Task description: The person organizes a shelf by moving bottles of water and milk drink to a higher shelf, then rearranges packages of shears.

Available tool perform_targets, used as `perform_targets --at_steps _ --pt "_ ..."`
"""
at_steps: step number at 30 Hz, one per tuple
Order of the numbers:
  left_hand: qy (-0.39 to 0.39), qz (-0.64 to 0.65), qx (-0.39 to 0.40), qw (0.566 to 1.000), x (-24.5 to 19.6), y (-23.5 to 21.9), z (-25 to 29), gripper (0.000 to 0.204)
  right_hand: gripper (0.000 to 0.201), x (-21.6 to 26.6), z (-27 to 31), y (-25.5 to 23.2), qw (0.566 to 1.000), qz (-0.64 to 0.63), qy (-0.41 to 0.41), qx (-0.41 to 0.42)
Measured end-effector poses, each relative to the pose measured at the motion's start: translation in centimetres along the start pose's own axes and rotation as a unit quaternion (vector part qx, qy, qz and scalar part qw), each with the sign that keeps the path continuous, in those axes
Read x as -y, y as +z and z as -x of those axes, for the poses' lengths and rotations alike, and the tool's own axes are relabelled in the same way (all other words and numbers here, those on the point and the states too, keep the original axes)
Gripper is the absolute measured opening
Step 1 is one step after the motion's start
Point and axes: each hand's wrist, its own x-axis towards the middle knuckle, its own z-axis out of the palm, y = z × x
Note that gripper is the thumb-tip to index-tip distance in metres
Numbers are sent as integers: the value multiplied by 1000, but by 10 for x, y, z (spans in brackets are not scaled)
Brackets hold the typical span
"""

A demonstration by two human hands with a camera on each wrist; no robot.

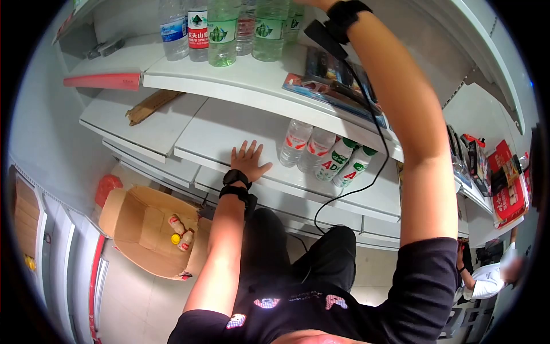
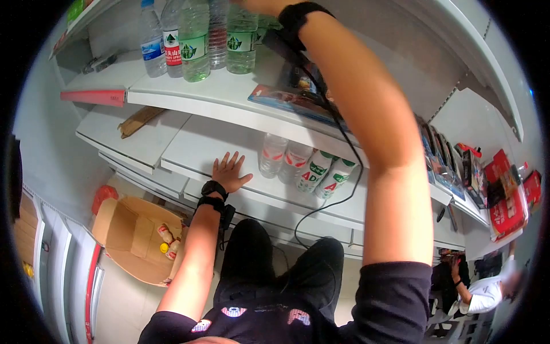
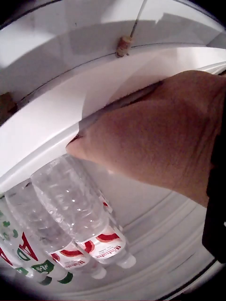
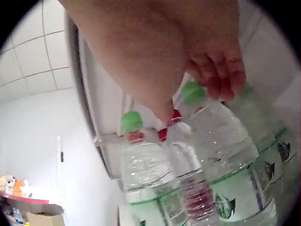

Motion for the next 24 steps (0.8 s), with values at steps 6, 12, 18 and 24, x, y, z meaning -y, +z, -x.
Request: perform_targets --at_steps 6,12,18,24 --pt "-3 -25 4 1000 -1 -1 -1 83 43 -8 113 -88 968 -108 -182 132" --pt "1 -43 -3 999 1 5 -5 82 71 -84 177 -39 945 16 -122 303" --pt "12 -47 -24 999 3 8 -6 86 83 -109 193 -39 915 -14 -8 403" --pt "7 -60 -15 998 1 1 -3 84 84 -124 201 -54 902 -37 2 431"
